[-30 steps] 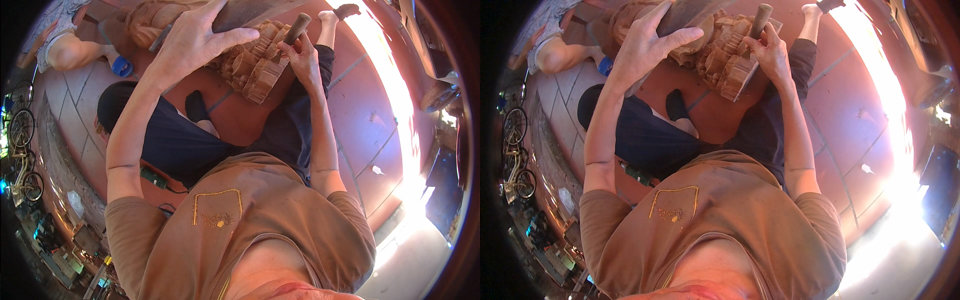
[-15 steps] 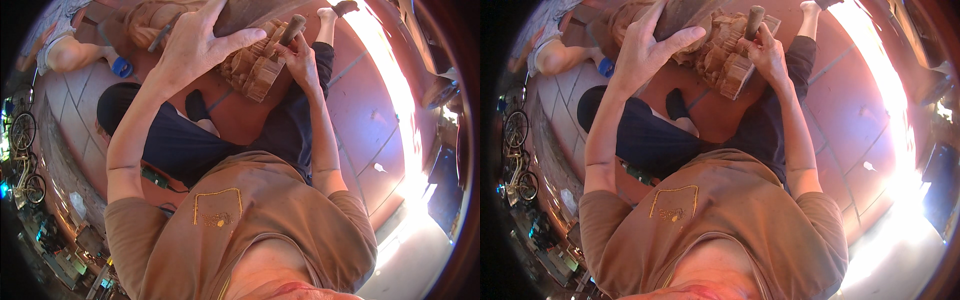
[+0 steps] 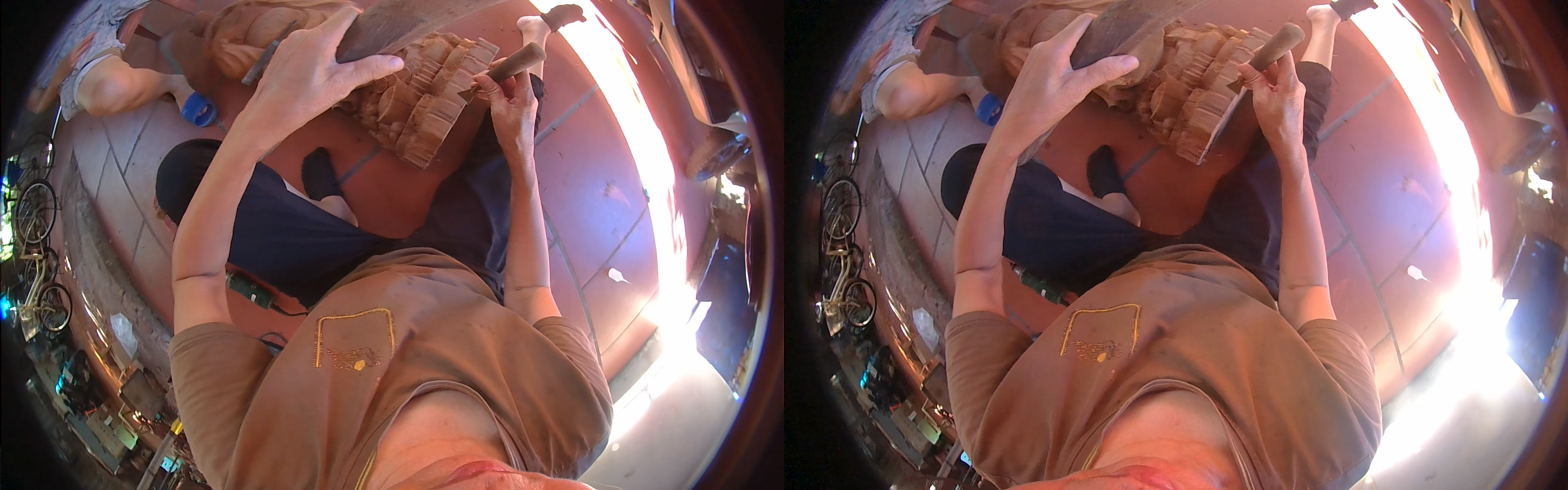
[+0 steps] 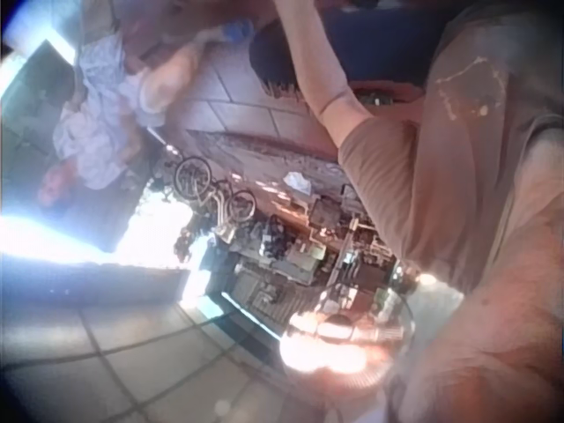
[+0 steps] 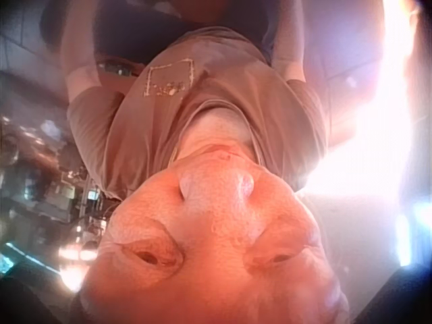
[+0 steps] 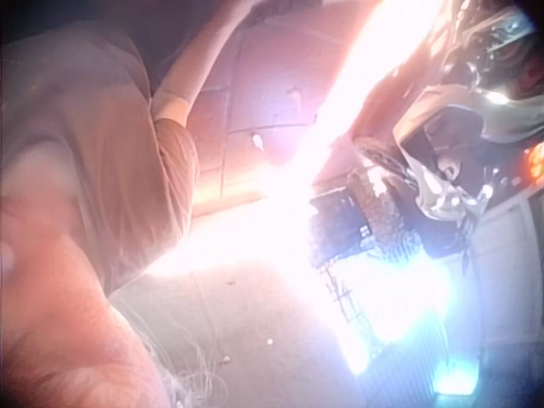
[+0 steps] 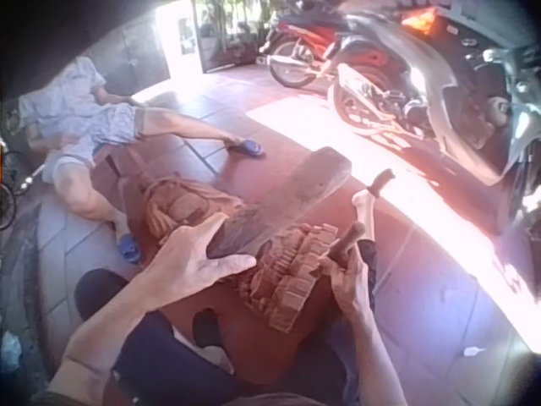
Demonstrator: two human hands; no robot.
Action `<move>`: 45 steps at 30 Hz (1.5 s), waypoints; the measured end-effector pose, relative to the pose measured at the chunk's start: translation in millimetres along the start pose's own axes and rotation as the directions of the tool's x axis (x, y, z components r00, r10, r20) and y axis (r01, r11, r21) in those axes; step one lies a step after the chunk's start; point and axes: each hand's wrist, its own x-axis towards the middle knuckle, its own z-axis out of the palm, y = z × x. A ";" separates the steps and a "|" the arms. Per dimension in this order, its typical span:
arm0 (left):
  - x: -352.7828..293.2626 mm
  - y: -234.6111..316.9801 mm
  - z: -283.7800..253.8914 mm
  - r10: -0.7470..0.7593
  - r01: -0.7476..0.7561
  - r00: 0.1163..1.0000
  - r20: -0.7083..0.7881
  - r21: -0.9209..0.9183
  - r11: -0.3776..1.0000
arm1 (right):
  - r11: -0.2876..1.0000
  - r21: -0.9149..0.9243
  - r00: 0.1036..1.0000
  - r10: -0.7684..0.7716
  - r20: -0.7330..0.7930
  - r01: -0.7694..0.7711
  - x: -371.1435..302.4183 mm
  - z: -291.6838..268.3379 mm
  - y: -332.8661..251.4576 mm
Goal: The person sits on the floor and carves a wooden statue using a chisel and mallet. They repeatedly strike the chisel to shape the wood, focusing on the lower section of the figure.
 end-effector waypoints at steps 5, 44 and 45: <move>1.6 24.5 -8.0 -0.455 0.522 0.853 0.256 -0.400 0.754 | 0.997 0.065 0.998 0.048 0.045 -0.051 0.2 1.2 1.3; -49.4 105.3 18.9 -0.496 0.420 0.865 -0.076 -0.429 0.799 | 0.900 -0.230 0.912 -0.304 0.276 0.369 -4.5 15.5 -13.3; -50.5 97.5 24.4 -0.459 0.440 0.889 -0.002 -0.275 0.855 | 0.911 -0.192 0.917 -0.316 0.244 0.365 -4.4 16.3 -10.7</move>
